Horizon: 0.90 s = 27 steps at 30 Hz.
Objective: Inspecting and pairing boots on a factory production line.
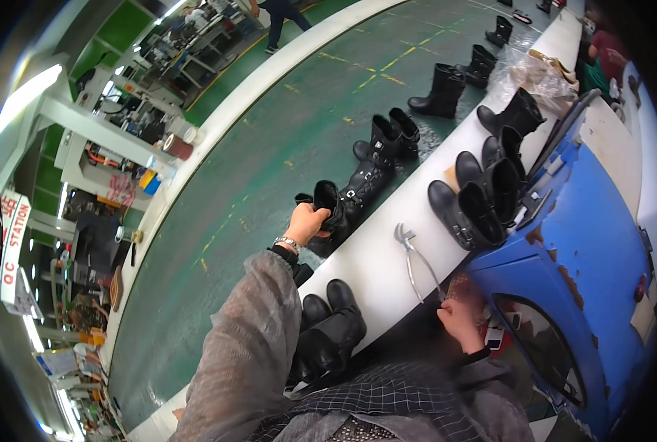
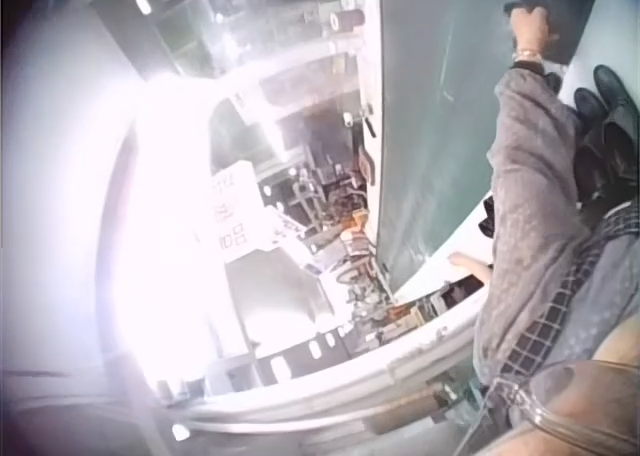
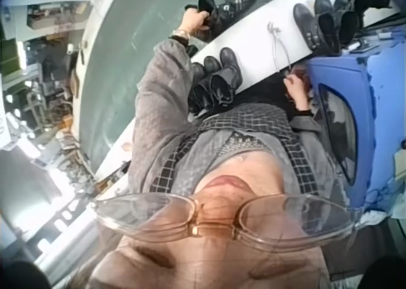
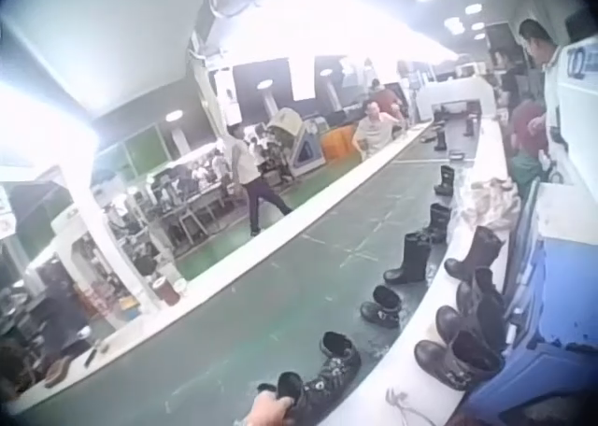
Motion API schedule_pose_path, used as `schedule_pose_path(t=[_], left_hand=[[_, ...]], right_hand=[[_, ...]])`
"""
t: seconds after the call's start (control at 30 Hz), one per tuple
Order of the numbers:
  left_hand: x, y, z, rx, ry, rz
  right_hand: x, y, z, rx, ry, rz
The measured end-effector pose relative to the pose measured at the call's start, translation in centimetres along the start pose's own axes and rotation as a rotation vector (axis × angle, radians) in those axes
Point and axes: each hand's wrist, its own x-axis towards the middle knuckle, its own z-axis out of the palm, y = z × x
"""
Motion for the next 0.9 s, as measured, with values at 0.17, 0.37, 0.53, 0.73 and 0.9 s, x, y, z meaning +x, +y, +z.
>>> schedule_pose_path(t=[0.17,0.37,0.53,0.73,0.9], left_hand=[[1.3,2.0,3.3,-0.245,-0.147,0.083],[-4.6,6.2,-1.2,-0.081,-0.483,-0.089],[-15.2,9.3,-9.6,0.068,-0.202,0.016],[-34.4,10.9,-9.7,-0.311,0.079,0.294],[-41.6,4.3,-3.3,-0.658,-0.216,0.005]], right_hand=[[-0.6,-0.1,-1.1,0.003,-0.029,0.044],[0.1,-5.8,-2.4,-0.009,-0.191,-0.027],[2.1,-12.2,-1.0,0.024,-0.383,-0.011],[9.6,-12.8,6.3,0.137,-0.376,-0.388],[19.1,-15.7,11.2,0.188,-0.160,-0.425]])
